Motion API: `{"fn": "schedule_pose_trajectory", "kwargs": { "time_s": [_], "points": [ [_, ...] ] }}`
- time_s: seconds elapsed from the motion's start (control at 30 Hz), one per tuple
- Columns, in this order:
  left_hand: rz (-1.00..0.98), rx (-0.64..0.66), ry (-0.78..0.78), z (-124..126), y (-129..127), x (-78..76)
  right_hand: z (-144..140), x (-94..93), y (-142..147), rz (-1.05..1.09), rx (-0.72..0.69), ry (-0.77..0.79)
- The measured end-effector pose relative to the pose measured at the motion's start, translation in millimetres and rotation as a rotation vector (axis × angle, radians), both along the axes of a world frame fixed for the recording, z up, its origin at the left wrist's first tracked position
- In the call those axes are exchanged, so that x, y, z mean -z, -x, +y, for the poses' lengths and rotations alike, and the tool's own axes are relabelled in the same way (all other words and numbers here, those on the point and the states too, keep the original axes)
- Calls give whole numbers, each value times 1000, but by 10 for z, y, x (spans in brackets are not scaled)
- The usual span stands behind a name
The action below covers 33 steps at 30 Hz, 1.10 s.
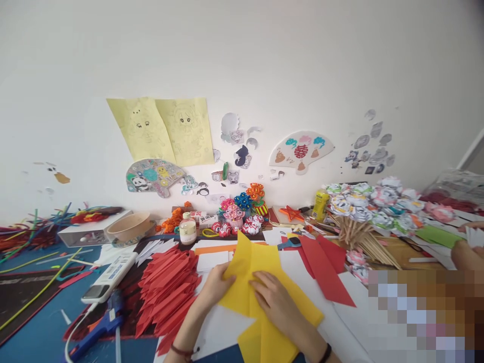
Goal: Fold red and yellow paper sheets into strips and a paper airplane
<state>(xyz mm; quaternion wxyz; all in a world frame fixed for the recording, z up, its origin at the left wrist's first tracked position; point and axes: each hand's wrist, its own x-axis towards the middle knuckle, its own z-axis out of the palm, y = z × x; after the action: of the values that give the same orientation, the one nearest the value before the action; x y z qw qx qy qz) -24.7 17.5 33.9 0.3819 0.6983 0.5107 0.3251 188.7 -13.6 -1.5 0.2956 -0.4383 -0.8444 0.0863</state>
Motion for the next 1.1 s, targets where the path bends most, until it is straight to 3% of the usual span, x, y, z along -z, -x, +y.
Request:
{"fn": "schedule_pose_trajectory", "kwargs": {
  "time_s": [0.13,0.37,0.53,0.7,0.8,0.9,1.0,1.1],
  "points": [
    [-71,159,-5,-120,4,-137,42,119,-34,-3,175,18],
    [88,286,-92,-313,-88,-298,63,135,-45,196,124,96],
    [382,415,-240,-491,-108,-243,131,-28,-193,546,132,211],
    [745,439,-348,-672,-200,-67,216,-107,-501,973,376,426],
    [770,433,-334,-740,-233,-74,239,-85,-574,1095,248,624],
    [680,488,-193,-717,-213,-194,252,-95,-552,1146,114,650],
    [449,390,-119,-560,-238,-300,225,-215,-497,1201,10,601],
    [255,60,-147,-336,-367,-325,137,-402,-429,1232,-104,576]
  ]
}}
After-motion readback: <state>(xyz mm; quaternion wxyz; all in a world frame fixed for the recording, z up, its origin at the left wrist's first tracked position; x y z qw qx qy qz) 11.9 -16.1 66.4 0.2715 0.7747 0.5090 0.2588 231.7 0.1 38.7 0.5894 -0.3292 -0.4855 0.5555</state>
